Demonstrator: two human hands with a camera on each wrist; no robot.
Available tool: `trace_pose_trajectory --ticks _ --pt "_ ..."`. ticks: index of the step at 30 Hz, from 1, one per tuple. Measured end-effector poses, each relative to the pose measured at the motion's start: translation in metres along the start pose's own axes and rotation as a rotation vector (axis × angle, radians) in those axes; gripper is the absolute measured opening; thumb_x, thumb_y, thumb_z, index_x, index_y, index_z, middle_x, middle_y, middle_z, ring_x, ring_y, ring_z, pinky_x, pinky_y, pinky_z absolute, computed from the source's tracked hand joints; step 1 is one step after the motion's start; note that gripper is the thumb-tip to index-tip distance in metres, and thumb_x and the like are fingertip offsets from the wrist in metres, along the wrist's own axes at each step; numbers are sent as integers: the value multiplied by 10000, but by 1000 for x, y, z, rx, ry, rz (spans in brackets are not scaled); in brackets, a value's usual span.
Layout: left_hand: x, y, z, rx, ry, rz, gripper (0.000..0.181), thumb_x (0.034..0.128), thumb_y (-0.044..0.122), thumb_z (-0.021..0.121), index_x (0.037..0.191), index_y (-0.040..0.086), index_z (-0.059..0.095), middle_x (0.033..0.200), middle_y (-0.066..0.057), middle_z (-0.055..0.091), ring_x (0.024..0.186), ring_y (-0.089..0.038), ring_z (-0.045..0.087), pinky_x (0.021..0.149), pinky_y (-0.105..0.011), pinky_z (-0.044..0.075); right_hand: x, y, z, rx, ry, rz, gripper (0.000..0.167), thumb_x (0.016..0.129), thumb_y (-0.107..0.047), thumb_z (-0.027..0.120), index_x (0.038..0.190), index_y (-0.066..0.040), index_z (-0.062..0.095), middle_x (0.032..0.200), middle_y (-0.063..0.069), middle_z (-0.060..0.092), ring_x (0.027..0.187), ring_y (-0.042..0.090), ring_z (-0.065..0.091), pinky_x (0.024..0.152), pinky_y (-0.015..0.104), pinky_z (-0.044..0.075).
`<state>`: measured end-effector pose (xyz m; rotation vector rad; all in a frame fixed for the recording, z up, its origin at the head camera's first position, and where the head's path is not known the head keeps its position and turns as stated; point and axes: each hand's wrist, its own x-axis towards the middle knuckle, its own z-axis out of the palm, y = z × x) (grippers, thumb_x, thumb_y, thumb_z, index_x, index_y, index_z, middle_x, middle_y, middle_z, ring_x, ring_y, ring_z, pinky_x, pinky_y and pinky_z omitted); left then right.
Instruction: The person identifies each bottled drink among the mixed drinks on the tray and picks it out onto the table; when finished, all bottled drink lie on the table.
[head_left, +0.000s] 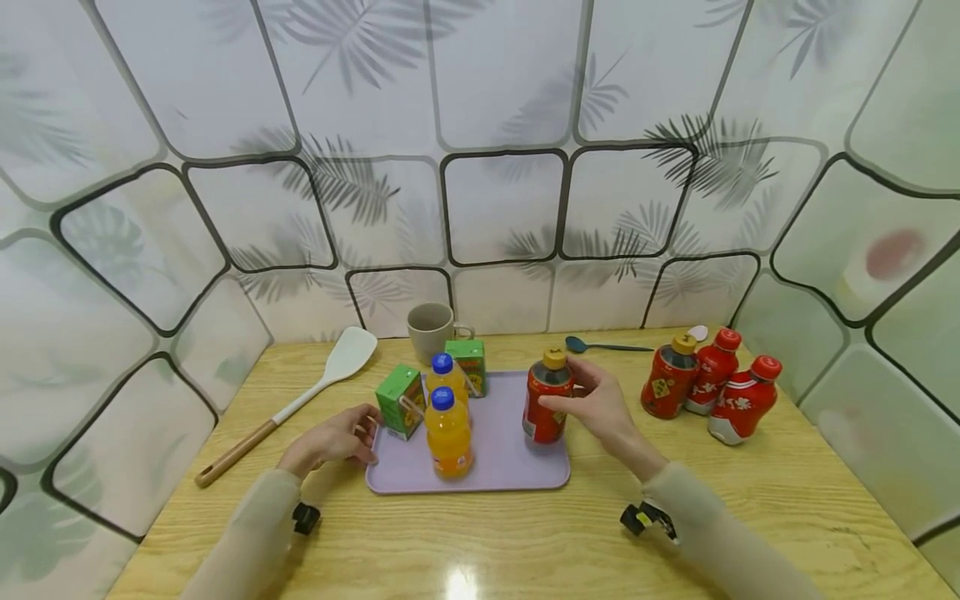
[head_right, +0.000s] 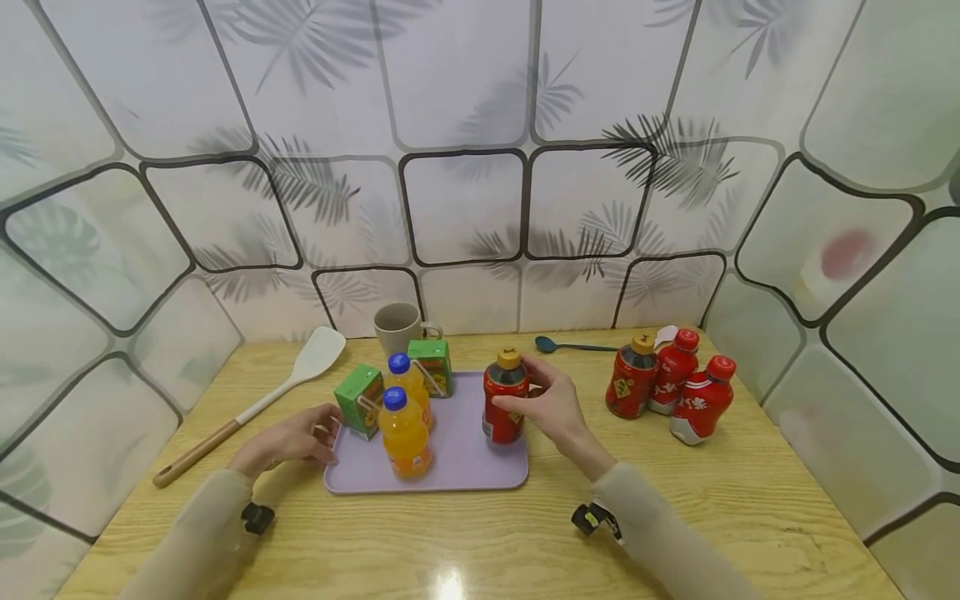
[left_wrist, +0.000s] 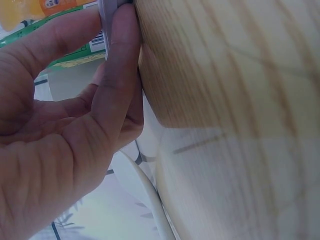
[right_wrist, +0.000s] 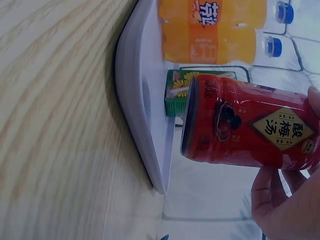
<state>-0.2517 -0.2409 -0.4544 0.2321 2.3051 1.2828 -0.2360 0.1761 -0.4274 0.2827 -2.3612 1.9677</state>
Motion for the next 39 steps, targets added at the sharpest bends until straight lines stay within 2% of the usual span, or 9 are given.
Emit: trace_pose_trajectory --ticks 12,22,39 --pt "-2 1 0 -1 5 -14 575 724 -110 731 1224 -41 454 1026 -137 473 892 -208 500 674 -324 571 -6 3 -19 -35 47 35 778 769 -236 841 1448 -136 474 1409 117 548 1177 163 570 885 196 512" --pt "-4 4 2 -12 1 -9 571 727 -118 722 1223 -47 450 1029 -137 465 899 -211 495 686 -333 577 -12 3 -33 -47 107 54 764 771 -227 839 1439 -114 486 1407 137 547 1096 -23 557 859 159 494" --pt "-4 4 1 -1 7 -6 573 730 -117 725 1228 -50 450 1035 -147 474 899 -211 498 690 -329 571 -29 10 -64 -116 190 64 794 813 -282 802 1482 -93 419 1448 157 500 1099 -61 525 870 87 456"
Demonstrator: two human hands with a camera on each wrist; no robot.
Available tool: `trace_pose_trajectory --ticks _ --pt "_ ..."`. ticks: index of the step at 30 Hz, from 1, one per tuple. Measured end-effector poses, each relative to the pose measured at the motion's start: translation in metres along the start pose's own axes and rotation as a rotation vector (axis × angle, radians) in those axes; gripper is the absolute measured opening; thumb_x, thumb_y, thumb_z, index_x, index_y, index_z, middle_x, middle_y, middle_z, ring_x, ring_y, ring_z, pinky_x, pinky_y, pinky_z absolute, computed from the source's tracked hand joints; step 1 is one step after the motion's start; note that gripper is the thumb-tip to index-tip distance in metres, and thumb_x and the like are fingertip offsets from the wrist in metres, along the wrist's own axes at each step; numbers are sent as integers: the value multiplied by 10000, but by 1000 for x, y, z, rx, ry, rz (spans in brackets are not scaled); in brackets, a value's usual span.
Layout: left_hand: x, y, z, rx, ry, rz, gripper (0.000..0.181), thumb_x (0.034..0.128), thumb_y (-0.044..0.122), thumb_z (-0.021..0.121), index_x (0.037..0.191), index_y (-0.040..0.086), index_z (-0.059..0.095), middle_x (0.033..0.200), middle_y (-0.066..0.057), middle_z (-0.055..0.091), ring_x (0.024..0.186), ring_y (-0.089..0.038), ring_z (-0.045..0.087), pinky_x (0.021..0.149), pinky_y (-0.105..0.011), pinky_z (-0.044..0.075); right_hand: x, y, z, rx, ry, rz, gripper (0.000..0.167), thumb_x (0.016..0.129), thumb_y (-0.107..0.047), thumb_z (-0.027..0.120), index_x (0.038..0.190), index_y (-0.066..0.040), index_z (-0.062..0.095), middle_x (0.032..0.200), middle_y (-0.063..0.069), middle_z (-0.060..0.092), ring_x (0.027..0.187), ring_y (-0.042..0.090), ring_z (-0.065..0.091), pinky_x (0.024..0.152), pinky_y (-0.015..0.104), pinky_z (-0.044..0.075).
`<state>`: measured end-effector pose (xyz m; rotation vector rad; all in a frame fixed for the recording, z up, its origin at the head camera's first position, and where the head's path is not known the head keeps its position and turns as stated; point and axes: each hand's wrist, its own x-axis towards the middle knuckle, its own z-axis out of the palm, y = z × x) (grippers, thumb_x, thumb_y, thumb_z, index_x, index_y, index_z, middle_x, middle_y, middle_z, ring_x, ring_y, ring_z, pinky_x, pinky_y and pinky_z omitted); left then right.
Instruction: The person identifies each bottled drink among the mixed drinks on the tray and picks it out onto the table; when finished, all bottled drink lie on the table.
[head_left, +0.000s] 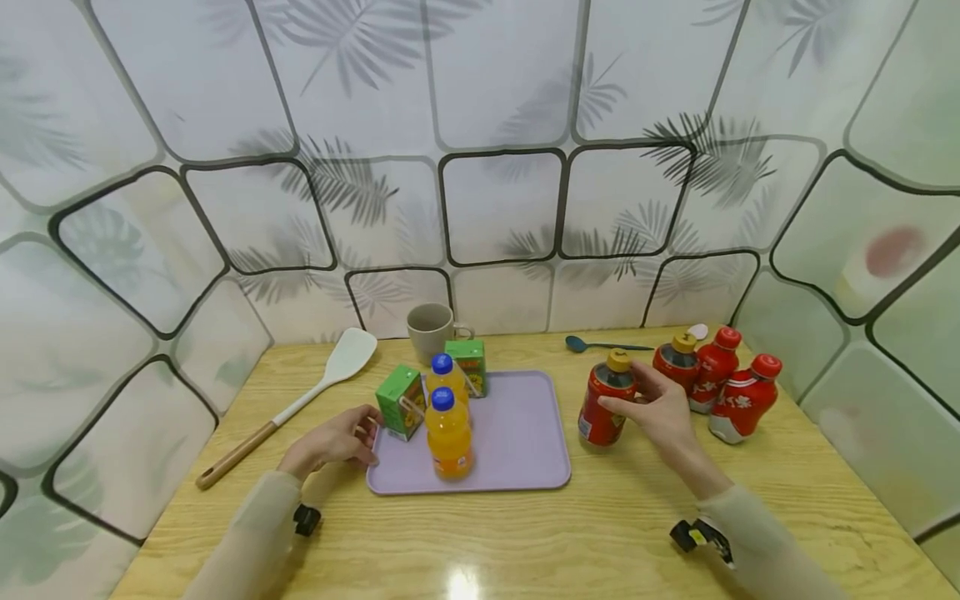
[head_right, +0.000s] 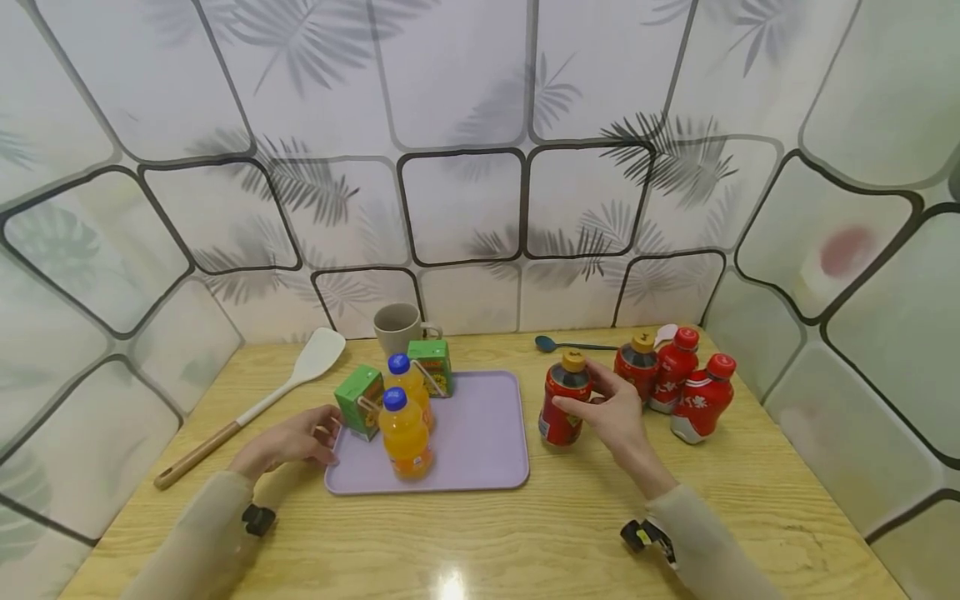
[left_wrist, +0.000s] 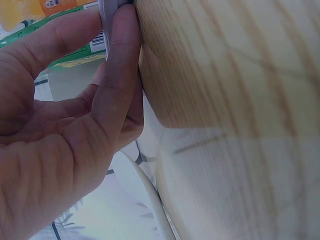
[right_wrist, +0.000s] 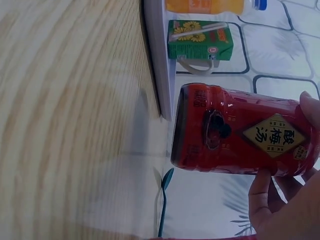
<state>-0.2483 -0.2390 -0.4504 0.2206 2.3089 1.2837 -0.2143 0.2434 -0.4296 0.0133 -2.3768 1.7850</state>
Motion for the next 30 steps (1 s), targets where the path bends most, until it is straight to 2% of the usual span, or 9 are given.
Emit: trace_pose_trajectory --ticks 7,11,14,17,18,21,24,27,30 --pt "-1 -2 0 11 3 -2 573 728 -115 727 1227 -46 453 1036 -146 472 910 -219 496 691 -330 570 -4 1 -14 -18 24 43 847 815 -274 801 1507 -64 360 1492 150 449 1236 102 501 870 41 436" --pt "-1 -1 0 14 -1 0 576 729 -114 726 1230 -46 450 1037 -146 471 908 -219 495 689 -335 569 -6 1 -24 -40 50 52 851 822 -276 795 1513 -64 347 1499 161 438 1181 28 500 847 34 437" --pt "0 0 0 12 -3 -4 578 728 -113 725 1230 -45 447 1037 -144 467 908 -219 492 686 -333 566 -8 0 -32 -63 55 53 854 829 -280 788 1519 -62 332 1508 171 422 1229 109 513 844 29 433" --pt "1 0 0 13 -9 -6 575 733 -110 723 1232 -45 445 1039 -142 464 911 -218 489 685 -329 560 -10 0 -39 -103 60 53 853 833 -306 782 1515 -55 336 1505 183 422 1240 117 505 842 23 424" --pt "1 0 0 12 -10 -6 574 733 -111 723 1232 -45 446 1039 -142 465 910 -218 489 685 -328 560 -11 0 -42 -120 64 54 850 832 -317 782 1511 -55 344 1499 185 431 1229 104 510 838 22 423" --pt "2 0 0 16 -12 0 570 736 -110 721 1232 -48 446 1042 -142 470 907 -217 493 686 -325 556 -13 0 -48 -163 84 46 841 824 -344 786 1497 -54 373 1476 197 457 1084 -73 478 818 27 426" --pt "3 0 -1 15 -10 8 570 732 -114 719 1229 -53 446 1044 -146 473 908 -221 496 692 -325 556 -15 0 -54 -201 99 39 843 821 -356 786 1495 -56 378 1465 201 469 1051 -91 468 799 29 423" --pt "3 0 -1 18 -5 10 574 730 -112 723 1231 -57 447 1054 -153 477 919 -224 500 700 -327 560 -17 1 -59 -224 111 38 849 825 -360 782 1498 -51 369 1469 209 461 1093 -30 487 797 24 416" --pt "2 -2 -1 23 -6 9 581 731 -108 728 1236 -59 446 1066 -158 480 929 -224 503 708 -328 565 -19 2 -64 -241 117 48 858 829 -369 776 1504 -47 356 1478 211 449 1165 99 511 796 21 412"
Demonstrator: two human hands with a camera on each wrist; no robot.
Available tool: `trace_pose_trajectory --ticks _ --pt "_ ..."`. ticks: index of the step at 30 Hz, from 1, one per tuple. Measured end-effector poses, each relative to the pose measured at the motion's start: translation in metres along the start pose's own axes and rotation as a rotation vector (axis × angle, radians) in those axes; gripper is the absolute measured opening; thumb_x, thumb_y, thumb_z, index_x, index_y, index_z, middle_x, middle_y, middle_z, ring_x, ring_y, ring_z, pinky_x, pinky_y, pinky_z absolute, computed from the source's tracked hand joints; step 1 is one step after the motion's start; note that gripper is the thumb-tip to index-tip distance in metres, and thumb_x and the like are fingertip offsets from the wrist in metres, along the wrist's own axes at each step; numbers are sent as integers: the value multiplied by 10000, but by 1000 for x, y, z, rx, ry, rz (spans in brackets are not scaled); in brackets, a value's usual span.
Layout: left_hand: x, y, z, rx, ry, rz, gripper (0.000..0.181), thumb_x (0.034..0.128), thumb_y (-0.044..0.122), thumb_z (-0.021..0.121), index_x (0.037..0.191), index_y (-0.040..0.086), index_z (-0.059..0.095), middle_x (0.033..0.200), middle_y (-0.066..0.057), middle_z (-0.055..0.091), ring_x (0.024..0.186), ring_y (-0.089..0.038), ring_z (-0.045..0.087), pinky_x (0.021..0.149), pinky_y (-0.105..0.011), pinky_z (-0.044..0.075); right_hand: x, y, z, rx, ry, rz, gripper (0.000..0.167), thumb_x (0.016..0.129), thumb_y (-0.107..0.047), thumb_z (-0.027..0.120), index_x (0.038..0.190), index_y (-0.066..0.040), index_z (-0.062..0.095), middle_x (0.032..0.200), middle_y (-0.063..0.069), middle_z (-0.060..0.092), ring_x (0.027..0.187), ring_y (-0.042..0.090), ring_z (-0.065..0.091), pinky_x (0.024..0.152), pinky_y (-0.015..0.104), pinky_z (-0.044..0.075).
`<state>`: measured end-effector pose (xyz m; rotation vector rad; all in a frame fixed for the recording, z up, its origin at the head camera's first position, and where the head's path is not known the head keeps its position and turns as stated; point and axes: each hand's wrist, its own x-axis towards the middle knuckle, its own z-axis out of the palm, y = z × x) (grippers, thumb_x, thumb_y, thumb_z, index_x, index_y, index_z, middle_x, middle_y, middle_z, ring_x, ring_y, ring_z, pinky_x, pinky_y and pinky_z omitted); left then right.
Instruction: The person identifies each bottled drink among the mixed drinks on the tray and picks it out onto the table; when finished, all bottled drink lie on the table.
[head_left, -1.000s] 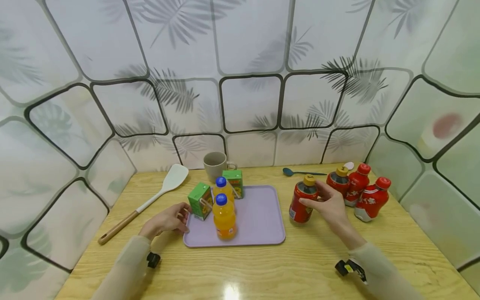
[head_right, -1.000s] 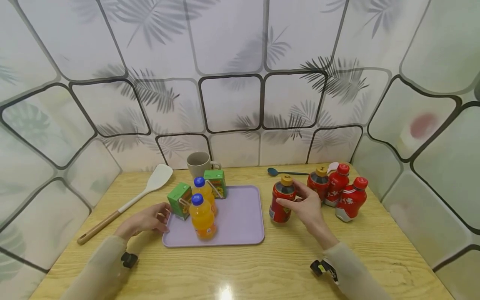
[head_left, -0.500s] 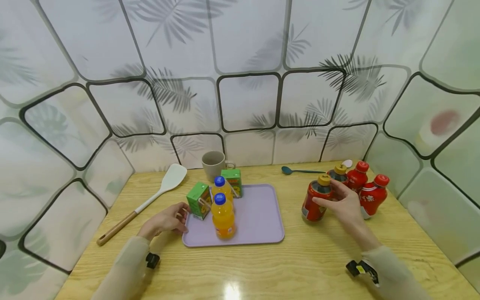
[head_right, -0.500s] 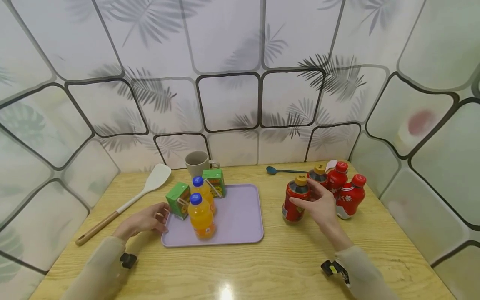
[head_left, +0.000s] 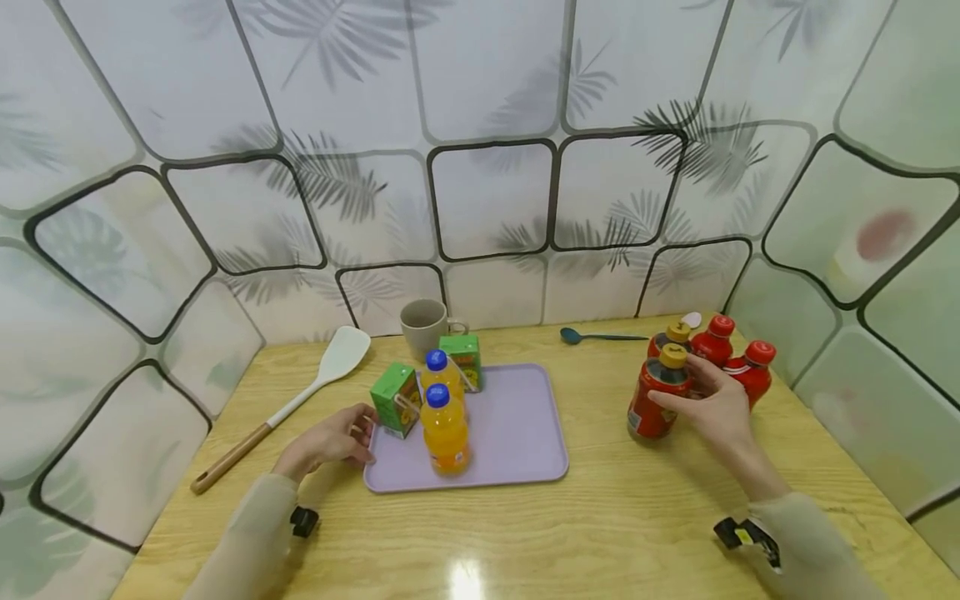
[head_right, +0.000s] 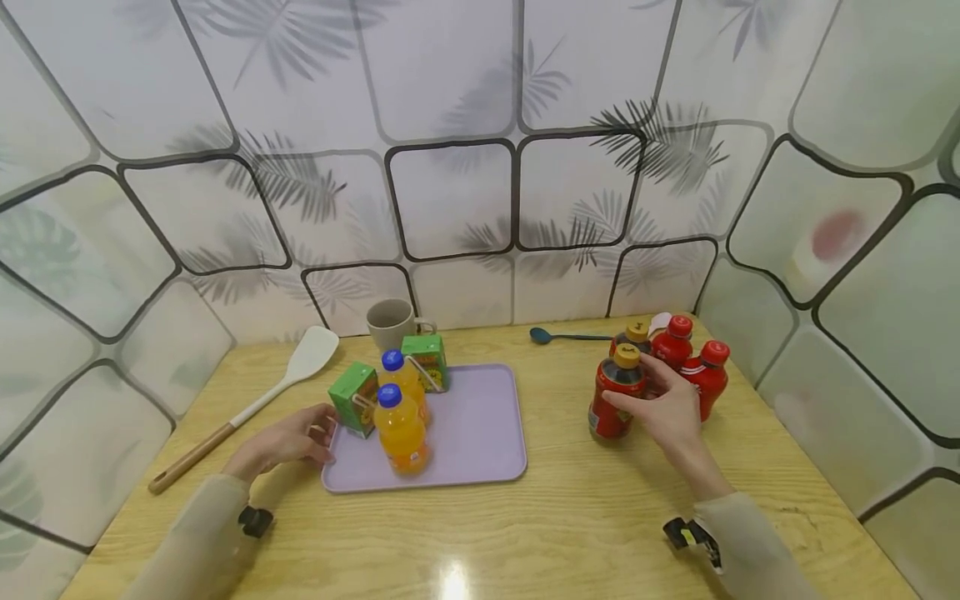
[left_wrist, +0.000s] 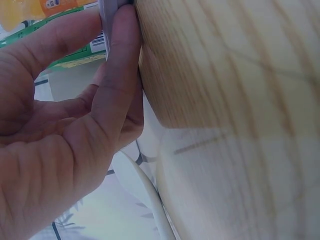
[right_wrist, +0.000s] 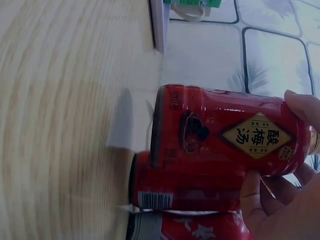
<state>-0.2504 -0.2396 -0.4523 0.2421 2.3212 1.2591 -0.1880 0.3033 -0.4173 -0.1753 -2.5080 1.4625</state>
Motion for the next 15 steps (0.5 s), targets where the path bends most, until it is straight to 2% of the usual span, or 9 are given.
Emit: trace_pose_trajectory --ticks 4,11,15 --pt "-1 -1 0 -2 -3 4 582 733 -106 726 1240 -58 445 1058 -154 480 921 -221 499 701 -331 565 0 4 -6 -10 -3 11 873 835 -395 762 1516 -56 333 1492 207 432 1240 242 492 802 11 416" --pt "-1 -1 0 7 -2 6 581 734 -98 729 1240 -52 446 1044 -145 479 909 -215 498 677 -321 551 -1 10 -15 -23 5 19 877 839 -405 755 1522 -65 322 1496 216 420 1206 129 494 795 0 407" --pt "0 -1 0 14 2 3 584 731 -91 735 1240 -49 450 1052 -148 485 915 -218 505 677 -317 545 -2 11 -18 -51 4 29 899 836 -424 753 1529 -66 306 1502 217 412 1261 272 478 766 -2 394"
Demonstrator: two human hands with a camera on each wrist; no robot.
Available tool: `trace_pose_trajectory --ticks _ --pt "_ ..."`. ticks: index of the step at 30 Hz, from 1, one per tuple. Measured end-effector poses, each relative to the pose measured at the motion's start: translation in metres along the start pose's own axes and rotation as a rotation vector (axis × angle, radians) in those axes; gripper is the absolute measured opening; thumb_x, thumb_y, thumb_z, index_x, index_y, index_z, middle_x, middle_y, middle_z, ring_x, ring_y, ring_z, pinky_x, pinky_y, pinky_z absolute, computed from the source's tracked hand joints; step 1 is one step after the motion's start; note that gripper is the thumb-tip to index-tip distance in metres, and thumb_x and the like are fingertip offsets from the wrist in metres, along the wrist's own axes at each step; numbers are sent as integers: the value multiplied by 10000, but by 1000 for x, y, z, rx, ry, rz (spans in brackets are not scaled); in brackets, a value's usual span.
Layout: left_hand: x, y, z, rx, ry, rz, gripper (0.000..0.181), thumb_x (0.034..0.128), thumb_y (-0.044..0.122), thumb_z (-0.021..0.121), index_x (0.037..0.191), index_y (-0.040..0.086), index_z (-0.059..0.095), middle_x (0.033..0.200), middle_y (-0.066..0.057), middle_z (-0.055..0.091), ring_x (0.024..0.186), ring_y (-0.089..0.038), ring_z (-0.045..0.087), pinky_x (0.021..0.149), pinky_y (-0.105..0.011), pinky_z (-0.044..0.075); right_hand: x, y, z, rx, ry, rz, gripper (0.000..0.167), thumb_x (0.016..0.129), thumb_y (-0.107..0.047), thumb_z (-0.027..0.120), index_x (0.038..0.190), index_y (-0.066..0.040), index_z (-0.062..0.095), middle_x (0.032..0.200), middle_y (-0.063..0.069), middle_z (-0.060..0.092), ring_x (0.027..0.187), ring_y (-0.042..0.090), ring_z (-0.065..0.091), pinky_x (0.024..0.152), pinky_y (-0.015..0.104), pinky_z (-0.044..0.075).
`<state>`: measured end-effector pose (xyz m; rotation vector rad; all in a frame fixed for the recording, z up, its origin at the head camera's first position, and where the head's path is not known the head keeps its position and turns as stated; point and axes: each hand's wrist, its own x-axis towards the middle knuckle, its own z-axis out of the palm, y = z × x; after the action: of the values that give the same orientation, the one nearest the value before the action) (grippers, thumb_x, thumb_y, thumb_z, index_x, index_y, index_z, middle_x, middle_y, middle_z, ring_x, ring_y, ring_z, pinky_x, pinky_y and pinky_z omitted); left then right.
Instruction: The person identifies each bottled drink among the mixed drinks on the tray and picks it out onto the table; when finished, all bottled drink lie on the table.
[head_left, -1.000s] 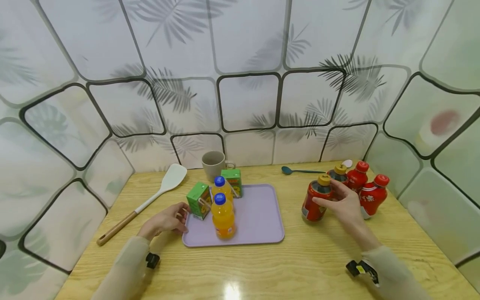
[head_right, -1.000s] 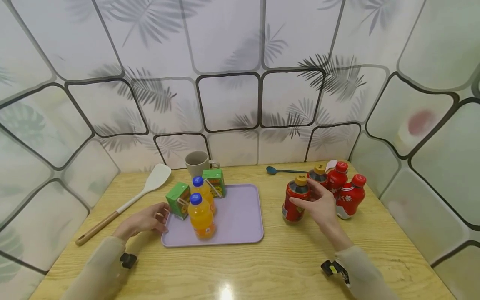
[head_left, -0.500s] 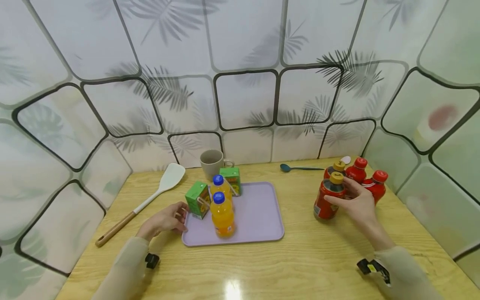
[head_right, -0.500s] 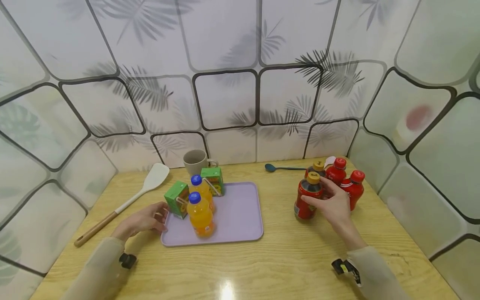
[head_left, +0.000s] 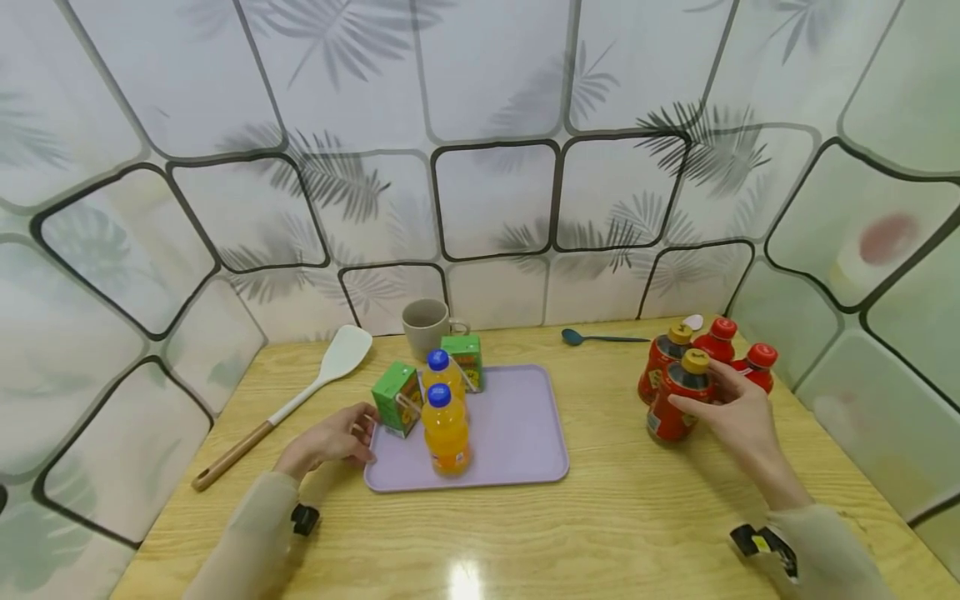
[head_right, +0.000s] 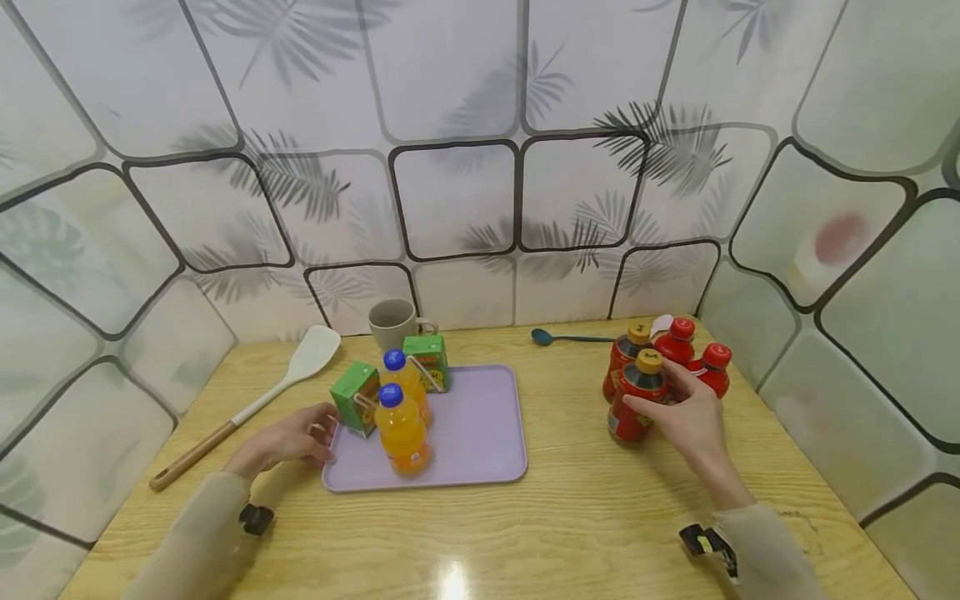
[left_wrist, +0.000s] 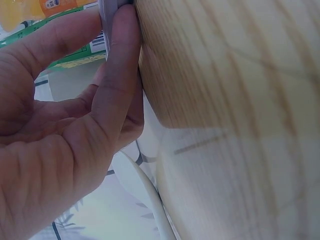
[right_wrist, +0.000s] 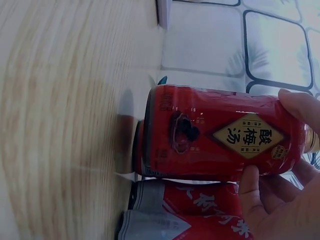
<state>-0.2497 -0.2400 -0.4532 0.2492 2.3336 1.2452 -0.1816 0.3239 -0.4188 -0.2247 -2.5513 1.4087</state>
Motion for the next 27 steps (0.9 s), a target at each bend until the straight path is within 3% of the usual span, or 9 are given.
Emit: trace_pose_trajectory --ticks 4,22,27 --pt "0 0 0 -3 -3 -3 588 732 -88 737 1243 -49 450 1058 -149 486 918 -217 508 685 -318 549 0 0 -2 -17 0 3 913 831 -430 756 1529 -58 300 1504 222 407 1299 396 440 747 -6 383" --pt "2 1 -1 -10 4 -21 575 739 -91 729 1239 -33 451 1048 -138 472 911 -208 496 668 -300 559 4 10 -1 -52 13 25 909 812 -416 780 1518 -60 332 1495 215 422 1295 409 472 755 17 436" --pt "1 1 0 -9 9 -27 575 738 -90 732 1239 -33 455 1052 -140 477 915 -211 499 672 -304 558 3 10 0 -68 30 -1 874 819 -405 777 1505 -58 361 1462 221 463 1265 405 495 739 10 412"
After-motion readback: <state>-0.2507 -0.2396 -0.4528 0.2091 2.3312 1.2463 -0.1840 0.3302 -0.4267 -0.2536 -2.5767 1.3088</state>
